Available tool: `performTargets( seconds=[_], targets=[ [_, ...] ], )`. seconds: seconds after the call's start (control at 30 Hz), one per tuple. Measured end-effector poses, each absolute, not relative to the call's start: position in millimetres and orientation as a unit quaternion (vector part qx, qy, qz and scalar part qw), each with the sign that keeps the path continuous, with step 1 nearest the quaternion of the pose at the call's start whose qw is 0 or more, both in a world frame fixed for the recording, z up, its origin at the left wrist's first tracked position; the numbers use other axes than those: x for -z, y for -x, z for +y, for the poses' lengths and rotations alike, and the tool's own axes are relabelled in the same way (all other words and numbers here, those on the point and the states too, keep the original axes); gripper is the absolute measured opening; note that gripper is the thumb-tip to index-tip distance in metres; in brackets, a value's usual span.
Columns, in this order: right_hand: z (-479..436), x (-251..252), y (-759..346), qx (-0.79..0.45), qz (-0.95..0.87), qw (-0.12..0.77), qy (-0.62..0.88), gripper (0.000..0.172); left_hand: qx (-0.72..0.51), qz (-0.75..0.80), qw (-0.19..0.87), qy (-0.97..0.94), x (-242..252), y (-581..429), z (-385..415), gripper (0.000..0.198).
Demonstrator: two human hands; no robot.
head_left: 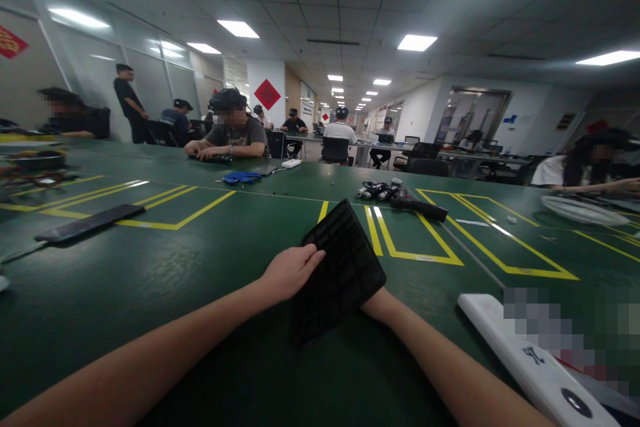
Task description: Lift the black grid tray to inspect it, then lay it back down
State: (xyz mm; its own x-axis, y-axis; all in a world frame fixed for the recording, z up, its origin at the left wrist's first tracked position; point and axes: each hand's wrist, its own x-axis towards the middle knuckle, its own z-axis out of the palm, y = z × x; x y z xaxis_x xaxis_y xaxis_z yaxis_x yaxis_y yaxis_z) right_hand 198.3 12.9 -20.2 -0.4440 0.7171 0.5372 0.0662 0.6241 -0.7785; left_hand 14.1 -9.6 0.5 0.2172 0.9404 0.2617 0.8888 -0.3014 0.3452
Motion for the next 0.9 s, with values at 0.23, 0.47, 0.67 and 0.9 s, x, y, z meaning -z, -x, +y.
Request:
performTargets(
  seconds=[0.23,0.47,0.67,0.9],
  targets=[
    [13.3,22.3,-198.4,-0.355,-0.771,0.461,0.260,0.033,-0.227,0.556,0.083,-0.795,-9.7,-11.3,-16.3,0.024],
    [17.2,26.3,-198.6,-0.359,-0.767,0.462,0.262,0.037,-0.323,0.530,0.181,-0.763,-12.0,-9.0,-11.1,0.013],
    [13.2,22.2,-194.2,-0.374,-0.764,0.462,0.252,0.035,-0.488,0.491,0.590,-0.416,-9.4,-2.5,2.4,0.006],
    [15.6,24.5,-198.0,-0.364,-0.762,0.464,0.268,0.036,-0.319,0.520,0.465,-0.641,-10.9,4.9,0.5,0.047]
  ],
)
